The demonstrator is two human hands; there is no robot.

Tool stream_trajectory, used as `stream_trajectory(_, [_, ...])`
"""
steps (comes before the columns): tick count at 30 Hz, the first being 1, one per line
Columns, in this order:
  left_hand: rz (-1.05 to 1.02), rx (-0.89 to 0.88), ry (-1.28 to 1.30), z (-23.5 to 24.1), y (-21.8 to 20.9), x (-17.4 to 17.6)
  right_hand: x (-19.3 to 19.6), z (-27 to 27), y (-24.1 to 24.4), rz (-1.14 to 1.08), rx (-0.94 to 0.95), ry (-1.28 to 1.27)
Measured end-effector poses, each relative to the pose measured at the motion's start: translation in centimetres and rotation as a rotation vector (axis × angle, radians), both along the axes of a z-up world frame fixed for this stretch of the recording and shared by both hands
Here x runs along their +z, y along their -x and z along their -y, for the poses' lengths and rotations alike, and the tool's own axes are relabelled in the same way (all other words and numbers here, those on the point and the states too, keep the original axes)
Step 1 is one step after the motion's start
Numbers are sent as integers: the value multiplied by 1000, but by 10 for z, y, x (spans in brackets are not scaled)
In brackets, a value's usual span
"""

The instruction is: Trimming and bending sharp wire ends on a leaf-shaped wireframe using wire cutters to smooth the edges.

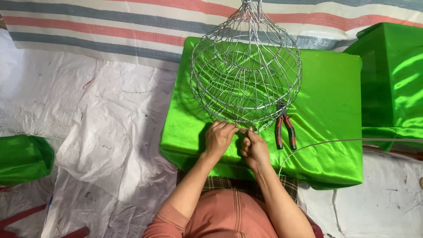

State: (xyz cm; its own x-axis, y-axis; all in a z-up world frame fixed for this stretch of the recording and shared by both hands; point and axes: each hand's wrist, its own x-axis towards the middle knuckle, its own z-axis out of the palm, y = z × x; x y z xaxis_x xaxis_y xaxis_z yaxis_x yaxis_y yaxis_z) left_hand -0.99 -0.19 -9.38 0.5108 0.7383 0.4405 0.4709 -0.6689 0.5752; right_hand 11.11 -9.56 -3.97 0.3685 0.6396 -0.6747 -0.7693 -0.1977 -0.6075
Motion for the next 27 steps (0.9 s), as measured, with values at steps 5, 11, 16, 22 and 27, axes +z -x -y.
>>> stream_trajectory(5, [-3, 0, 24, 2, -5, -13, -3, 2, -2, -62, -10, -59])
stream_trajectory(11, [19, 5, 66, 1, -6, -3, -9, 2, -3, -22, -4, -86])
stream_trajectory(16, [29, 35, 121, 3, -7, 4, -1, 1, 2, 42, -29, -80])
stream_trajectory(22, [-29, 45, 122, 4, -4, 2, -7, 2, 3, -22, 61, -38])
stream_trajectory(27, [42, -79, 271, 8, 12, 54, -14, 4, 1, -147, 17, -69])
